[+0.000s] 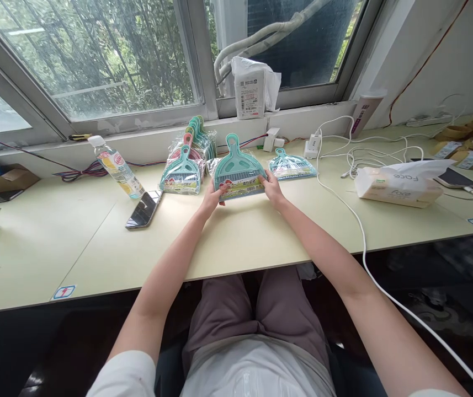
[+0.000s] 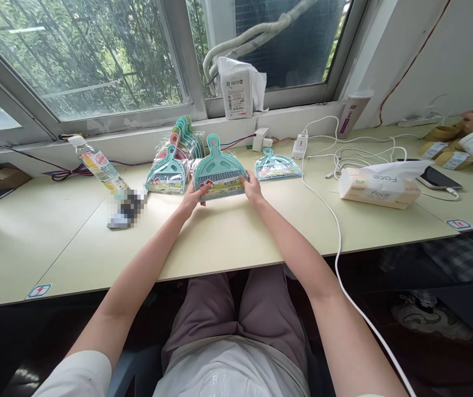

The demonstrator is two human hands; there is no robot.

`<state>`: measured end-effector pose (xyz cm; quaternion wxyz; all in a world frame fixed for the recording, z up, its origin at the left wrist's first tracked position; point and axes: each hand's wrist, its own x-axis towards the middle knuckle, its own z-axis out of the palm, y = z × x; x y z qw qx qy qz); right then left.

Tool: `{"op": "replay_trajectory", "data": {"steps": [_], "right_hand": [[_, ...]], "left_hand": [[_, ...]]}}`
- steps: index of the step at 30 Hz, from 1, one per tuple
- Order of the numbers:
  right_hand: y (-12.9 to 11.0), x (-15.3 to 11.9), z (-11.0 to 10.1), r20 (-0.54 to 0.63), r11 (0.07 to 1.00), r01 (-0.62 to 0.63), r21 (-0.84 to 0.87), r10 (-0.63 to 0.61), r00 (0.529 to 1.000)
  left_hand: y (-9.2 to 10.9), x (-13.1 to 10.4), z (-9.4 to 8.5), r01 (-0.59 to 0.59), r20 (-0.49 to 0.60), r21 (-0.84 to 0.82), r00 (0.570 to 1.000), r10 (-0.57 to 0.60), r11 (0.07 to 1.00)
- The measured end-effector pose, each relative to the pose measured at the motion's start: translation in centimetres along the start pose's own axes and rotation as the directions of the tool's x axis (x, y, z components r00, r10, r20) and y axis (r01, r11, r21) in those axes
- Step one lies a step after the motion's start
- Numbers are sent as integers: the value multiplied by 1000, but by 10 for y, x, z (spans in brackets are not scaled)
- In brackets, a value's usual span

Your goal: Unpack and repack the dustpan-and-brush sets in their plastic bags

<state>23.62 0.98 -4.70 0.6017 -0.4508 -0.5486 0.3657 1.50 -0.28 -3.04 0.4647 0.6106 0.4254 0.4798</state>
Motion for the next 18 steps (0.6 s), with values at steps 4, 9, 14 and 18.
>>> {"op": "replay_trajectory", "data": {"steps": [4, 9, 14, 18], "right_hand": [[0, 0, 1, -9, 1000, 2, -9, -3, 1000], [-3, -1, 0, -22, 1000, -11, -4, 11, 1000], [-13, -5, -2, 68, 999, -32, 12, 32, 997], [-21, -8, -2, 162, 995, -87, 54, 78, 984]], "left_hand": [[1, 0, 1, -4, -13, 0, 1000, 4, 1000], [0, -1, 1, -2, -20, -13, 1000, 2, 1000], [-2, 1, -2, -12, -18, -24, 1000, 11, 1000], [-1, 2, -5, -13, -34, -27, 999, 12, 1000]]}}
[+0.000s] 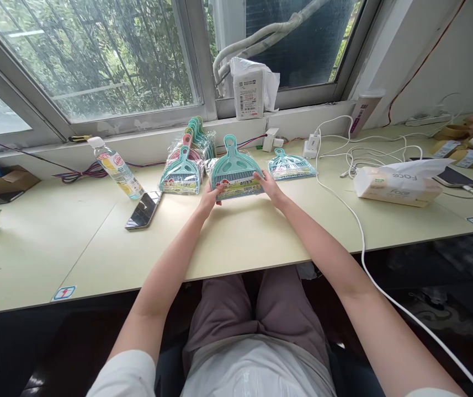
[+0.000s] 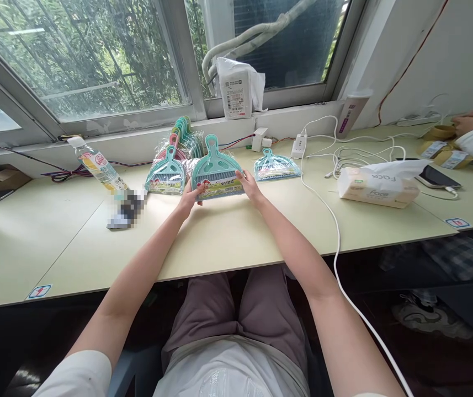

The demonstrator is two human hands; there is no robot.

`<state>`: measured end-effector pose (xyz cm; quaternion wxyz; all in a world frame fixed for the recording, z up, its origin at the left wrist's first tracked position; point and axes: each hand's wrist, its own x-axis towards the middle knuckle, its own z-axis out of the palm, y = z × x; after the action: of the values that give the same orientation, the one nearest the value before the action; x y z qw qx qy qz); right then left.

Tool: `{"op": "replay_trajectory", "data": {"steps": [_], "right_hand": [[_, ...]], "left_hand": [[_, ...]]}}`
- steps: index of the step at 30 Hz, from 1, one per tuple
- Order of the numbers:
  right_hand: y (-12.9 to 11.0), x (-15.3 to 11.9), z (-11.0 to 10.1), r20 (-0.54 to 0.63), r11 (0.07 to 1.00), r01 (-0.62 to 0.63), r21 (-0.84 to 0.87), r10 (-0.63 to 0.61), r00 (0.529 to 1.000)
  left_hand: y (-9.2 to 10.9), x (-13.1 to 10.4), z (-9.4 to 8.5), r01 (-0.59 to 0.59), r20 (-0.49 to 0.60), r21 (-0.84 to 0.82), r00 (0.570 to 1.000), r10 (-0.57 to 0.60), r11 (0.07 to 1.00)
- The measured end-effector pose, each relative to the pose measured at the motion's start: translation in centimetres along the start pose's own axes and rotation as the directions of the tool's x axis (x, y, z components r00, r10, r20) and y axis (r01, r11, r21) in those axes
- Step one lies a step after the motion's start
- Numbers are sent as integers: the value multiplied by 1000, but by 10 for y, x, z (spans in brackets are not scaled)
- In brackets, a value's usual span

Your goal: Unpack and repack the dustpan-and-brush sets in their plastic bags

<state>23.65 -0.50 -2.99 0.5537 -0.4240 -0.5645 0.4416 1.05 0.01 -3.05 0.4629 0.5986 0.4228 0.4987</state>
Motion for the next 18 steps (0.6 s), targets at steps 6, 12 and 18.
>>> {"op": "replay_trajectory", "data": {"steps": [6, 12, 18], "right_hand": [[0, 2, -5, 81, 994, -99, 39, 95, 992], [7, 7, -10, 72, 989, -104, 106, 97, 993], [7, 9, -14, 17, 988, -125, 92, 124, 992]], "left_hand": [[1, 1, -2, 1, -31, -21, 1000, -2, 1000], [5, -2, 2, 30, -7, 21, 1000, -30, 999], [10, -4, 1, 73, 57, -33, 996, -71, 997]]}}
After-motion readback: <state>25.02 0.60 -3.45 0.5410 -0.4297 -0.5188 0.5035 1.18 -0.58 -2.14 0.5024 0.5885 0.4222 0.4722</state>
